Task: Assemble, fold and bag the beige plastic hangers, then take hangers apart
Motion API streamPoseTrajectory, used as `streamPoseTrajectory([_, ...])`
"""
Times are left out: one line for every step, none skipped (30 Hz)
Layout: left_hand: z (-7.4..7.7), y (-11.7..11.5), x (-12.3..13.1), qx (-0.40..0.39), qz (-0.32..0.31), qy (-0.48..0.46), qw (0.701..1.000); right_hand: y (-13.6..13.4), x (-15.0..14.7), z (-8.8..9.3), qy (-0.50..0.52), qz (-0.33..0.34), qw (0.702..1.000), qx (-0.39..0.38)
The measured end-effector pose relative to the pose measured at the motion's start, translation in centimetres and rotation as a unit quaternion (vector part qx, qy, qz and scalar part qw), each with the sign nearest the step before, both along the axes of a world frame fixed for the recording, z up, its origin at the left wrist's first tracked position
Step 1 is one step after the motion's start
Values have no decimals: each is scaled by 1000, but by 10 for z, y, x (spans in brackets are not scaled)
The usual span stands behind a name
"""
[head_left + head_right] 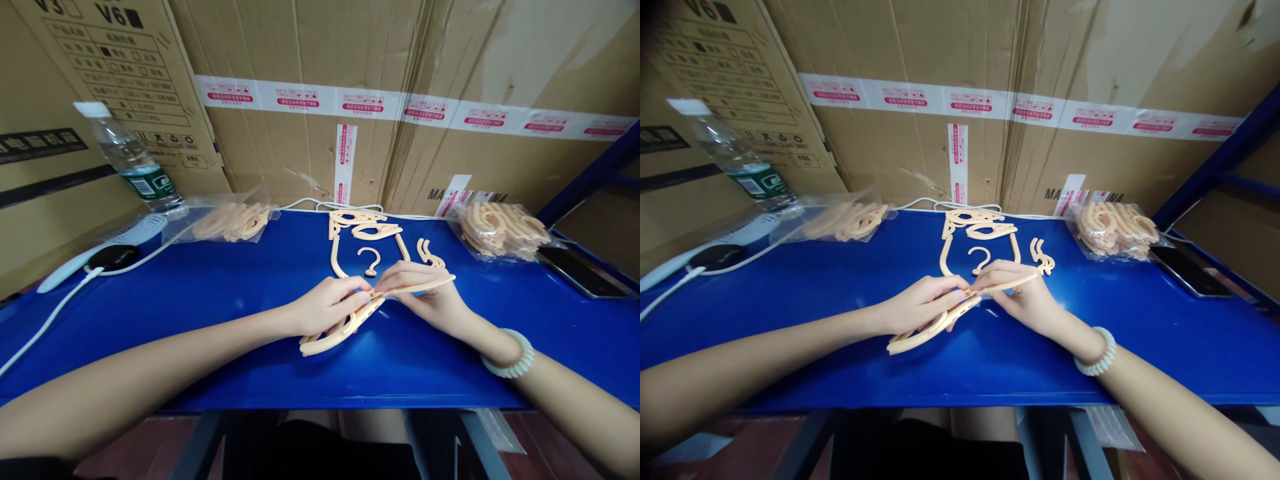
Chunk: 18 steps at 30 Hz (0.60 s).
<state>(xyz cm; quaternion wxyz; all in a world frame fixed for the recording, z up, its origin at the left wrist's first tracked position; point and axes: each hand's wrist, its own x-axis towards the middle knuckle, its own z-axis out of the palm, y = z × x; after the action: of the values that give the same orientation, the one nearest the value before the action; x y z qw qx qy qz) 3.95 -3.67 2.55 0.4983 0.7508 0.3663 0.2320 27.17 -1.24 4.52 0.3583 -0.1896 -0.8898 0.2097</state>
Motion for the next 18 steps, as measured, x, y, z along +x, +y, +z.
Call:
streamPoseTrajectory([0,0,0,29,1,16,999,-1,0,1,-10,4,1000,25])
streamPoseTrajectory([0,0,1,64,2,31,997,-1,1,1,-19,8,999,47])
streamPoseTrajectory([0,0,1,98,2,41,994,-2,1,1,-26,12,997,65])
streamPoseTrajectory([0,0,2,124,-2,49,991,-3,2,0,-32,16,996,81])
streamPoseTrajectory([0,0,2,140,-6,54,989,-3,2,-1,-38,20,995,94])
streamPoseTrajectory([-1,0,2,148,-12,57,987,-4,3,-2,-42,23,993,106])
streamPoseTrajectory([-2,0,3,150,-19,59,987,-4,3,-3,-46,25,992,117])
streamPoseTrajectory([-3,1,3,155,-24,62,986,-5,4,-3,-50,25,990,128])
streamPoseTrajectory([-4,1,3,165,-27,65,984,-5,4,-4,-56,25,988,138])
streamPoseTrajectory([-4,2,2,179,-28,67,981,-6,4,-4,-63,25,986,150])
streamPoseTrajectory([-5,2,2,191,-29,68,979,-7,4,-3,-72,25,984,162])
streamPoseTrajectory([-6,3,2,199,-31,70,977,-7,4,-2,-81,23,981,177])
streamPoseTrajectory([-6,3,2,204,-33,70,976,-8,4,-1,-90,20,977,190])
streamPoseTrajectory([-6,4,2,206,-35,69,976,-9,4,0,-98,16,974,202])
streamPoseTrajectory([-6,4,2,205,-38,67,976,-10,4,1,-107,9,972,211])
streamPoseTrajectory([-6,4,2,205,-39,64,976,-11,4,1,-117,-1,970,214])
streamPoseTrajectory([-6,4,2,209,-39,59,975,-11,4,1,-127,-10,969,213])
streamPoseTrajectory([-6,4,2,211,-39,54,975,-11,4,1,-133,-18,970,205])
